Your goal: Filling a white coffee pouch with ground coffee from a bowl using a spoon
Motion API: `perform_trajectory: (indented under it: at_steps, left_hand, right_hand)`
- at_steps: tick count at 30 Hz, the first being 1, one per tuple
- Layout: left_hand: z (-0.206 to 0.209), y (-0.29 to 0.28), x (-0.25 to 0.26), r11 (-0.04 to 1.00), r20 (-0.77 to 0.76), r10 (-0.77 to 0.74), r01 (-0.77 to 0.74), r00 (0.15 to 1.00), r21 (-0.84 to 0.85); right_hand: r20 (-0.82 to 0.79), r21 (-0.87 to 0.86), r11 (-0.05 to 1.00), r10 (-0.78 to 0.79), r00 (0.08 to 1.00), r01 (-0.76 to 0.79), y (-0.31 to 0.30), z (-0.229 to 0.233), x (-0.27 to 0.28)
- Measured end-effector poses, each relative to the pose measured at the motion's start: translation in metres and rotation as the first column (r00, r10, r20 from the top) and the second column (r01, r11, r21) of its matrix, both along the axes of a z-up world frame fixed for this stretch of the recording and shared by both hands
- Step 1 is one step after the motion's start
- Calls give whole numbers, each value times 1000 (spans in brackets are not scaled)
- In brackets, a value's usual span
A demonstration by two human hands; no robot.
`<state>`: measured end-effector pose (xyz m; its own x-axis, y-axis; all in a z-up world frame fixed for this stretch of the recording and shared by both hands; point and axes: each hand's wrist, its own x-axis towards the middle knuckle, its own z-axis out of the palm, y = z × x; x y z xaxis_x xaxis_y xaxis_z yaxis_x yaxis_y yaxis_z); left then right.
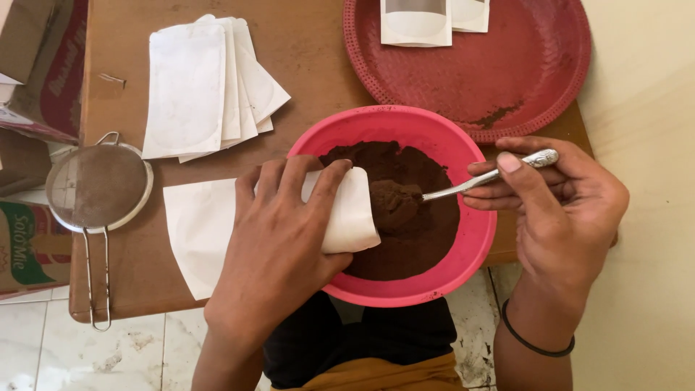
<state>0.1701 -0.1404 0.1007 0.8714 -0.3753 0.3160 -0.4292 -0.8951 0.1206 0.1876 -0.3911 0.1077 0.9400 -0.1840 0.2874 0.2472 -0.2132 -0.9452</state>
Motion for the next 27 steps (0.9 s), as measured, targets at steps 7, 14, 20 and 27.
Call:
perform_trajectory:
  at_steps: [7,14,20,27]
  left_hand:
    - [-2,-6,4,1000,14,-15,15,1000,1]
    - [9,-15,9,999,6,-49,49,999,-8]
    - [39,-19,21,959,-40,-210,198,977,-203]
    - [67,-30,26,725,32,-189,162,981,-670]
  right_hand:
    - [23,-29,998,49,999,-48,3,2,1]
    - [52,-73,996,60,997,-56,13,20,-1]
    - [194,-131,991,55,980,-30,22,50,-7]
    - [163,-96,991,108,981,-93,7,72,-2]
